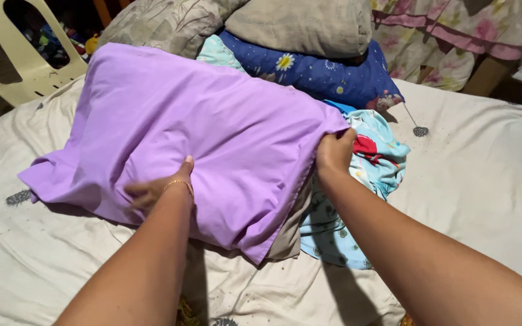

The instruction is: The person folds a purple pillowcase on a bed, then places it aside. They then pick up a patterned pillowcase and a light blue pillowcase, folding them together and placing them on the bed.

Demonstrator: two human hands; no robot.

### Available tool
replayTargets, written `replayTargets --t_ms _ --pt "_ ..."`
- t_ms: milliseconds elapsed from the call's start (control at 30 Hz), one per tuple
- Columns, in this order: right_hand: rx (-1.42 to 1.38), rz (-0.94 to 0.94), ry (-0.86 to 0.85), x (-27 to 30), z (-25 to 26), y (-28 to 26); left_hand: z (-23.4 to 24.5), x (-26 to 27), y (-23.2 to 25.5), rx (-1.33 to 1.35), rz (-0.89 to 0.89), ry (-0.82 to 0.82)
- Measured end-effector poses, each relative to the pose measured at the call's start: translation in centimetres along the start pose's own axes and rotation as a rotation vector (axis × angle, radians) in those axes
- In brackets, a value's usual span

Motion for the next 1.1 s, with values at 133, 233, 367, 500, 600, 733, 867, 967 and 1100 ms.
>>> replayTargets --t_ms 133,233,367,500,600,733,867,967,1100 --pt "0.274 0.618 0.094 4.0 1.3 -6.0 -3.4 -1.1 -2.0 0.396 0.203 -0.091" --pt "0.651 0.911 -0.253 7.6 -2.1 -7.6 -4.2 -2.0 -0.2 0.508 0.099 -0.044" --pt "0.823 0.972 -0.595 11.8 -6.4 -6.6 -3.0 -2.0 3.4 0.639 -0.019 -0.018" --pt "0.569 0.845 -0.602 13.4 -7.1 -9.1 -5.5 2.1 10.8 0.694 -0.088 -0.194" --pt "0.643 0.726 -0.526 13.3 -5.6 -10.5 -7.6 5.5 16.1 0.803 -0.267 -0.325" --pt "0.721 0.446 -0.392 9.6 -3.8 -8.3 -7.7 7.7 17.4 0.595 -0.540 -0.256" --pt "0.794 0.624 -0.244 6.0 -3.3 -8.8 -6.4 2.9 11.7 0.285 -0.474 0.036" --pt "0.786 0.647 -0.219 4.5 -3.9 -9.1 -5.5 -4.2 4.6 0.428 -0.093 0.372" --pt "0.864 0.706 -0.103 4.4 -2.2 -8.5 -11.8 -11.1 1.8 1.154 0.211 -0.313"
Point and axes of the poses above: each hand's wrist, its own x-axis away from the middle knuckle, its own z-axis out of the back of the hand, y = z × x, the point moved 10 cm from there along -x, towards the middle knuckle, and after that the axes turned 1 degree about -z, right-handed, at the moved point
